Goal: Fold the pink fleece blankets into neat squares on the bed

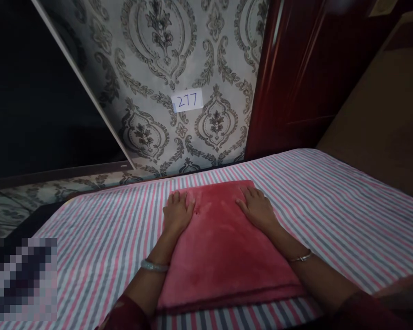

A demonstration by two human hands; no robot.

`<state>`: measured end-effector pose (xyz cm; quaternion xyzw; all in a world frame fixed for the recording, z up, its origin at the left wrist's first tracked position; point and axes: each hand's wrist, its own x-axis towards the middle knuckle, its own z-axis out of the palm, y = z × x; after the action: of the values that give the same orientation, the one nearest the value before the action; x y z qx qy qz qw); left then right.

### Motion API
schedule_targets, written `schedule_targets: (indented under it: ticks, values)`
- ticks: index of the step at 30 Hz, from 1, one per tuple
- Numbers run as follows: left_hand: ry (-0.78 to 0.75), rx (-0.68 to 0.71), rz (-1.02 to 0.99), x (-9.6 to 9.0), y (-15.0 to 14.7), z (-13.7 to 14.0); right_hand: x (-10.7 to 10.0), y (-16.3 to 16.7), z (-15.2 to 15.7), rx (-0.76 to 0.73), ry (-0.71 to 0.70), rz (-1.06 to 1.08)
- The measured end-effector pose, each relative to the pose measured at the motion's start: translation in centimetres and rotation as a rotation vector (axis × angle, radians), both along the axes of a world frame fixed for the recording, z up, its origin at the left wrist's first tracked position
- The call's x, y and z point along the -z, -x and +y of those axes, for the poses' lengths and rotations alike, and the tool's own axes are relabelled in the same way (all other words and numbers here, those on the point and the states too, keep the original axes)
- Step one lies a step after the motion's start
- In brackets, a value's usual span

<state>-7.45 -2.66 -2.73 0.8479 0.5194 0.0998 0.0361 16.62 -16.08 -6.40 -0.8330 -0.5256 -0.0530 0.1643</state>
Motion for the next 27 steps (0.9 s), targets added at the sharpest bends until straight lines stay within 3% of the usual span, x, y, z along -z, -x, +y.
schedule_targets:
  ticks: [13, 27]
  values:
    - [-0.029, -0.017, 0.003, 0.5, 0.25, 0.2, 0.0, 0.21, 0.1, 0.022, 0.027, 0.023]
    - [-0.082, -0.064, -0.005, 0.4, -0.01, -0.56, -0.04, 0.03, -0.78, -0.048, 0.001, 0.065]
